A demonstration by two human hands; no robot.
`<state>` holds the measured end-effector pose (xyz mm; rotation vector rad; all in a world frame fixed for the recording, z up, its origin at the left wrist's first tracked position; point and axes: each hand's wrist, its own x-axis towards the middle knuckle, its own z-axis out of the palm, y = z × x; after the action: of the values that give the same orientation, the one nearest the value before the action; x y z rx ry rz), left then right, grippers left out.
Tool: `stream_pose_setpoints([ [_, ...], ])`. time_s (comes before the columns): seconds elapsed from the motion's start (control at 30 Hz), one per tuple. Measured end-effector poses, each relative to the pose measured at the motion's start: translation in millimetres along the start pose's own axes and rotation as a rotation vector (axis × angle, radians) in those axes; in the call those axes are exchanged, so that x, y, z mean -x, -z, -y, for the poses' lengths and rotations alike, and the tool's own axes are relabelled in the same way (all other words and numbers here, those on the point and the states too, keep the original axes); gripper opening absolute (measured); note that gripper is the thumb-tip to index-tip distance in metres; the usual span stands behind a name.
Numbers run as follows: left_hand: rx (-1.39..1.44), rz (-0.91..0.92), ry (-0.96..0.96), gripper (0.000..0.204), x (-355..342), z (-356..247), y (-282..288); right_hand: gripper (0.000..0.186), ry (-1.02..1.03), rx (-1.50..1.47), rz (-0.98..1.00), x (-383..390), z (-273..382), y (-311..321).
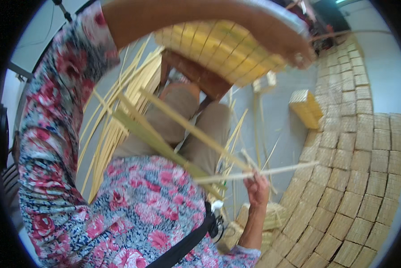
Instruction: The person weaves a rectangular basket by hand, interlacing thin bamboo strips through a pre-formed frame. They repeatedly pull strips through the weave, adjust tension, and trim excess material with scissors.
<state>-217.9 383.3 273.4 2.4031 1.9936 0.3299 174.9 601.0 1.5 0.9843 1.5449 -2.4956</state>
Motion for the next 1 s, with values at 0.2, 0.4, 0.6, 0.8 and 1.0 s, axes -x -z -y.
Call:
stream_pose_setpoints([
  [0.2, -0.228, -0.148, 0.167, 0.017, 35.5, -51.7, -0.4, 0.016, 0.545, 0.290, -0.208, 8.0, 72.5, 24.0],
  [0.4, -0.328, -0.184, 0.063, 0.012, 45.6, -51.6, -5.2, 0.022, 1.330, 0.822, -0.179, 52.2, 185.5, -110.8],
  [0.6, -0.317, -0.230, 0.055, 0.013, 56.9, -52.1, -16.0, 0.010, 1.490, 1.283, 0.066, 8.6, 225.0, -232.5],
  [0.8, -0.339, -0.235, 0.013, 0.016, 61.5, -65.9, -21.1, 0.010, 1.401, 1.493, 0.063, -52.6, 242.7, -260.5],
  [1.0, -0.263, -0.263, 0.033, 0.019, 70.4, -67.1, -19.9, 0.006, 1.266, 1.714, 0.036, -84.5, 243.4, -254.0],
])
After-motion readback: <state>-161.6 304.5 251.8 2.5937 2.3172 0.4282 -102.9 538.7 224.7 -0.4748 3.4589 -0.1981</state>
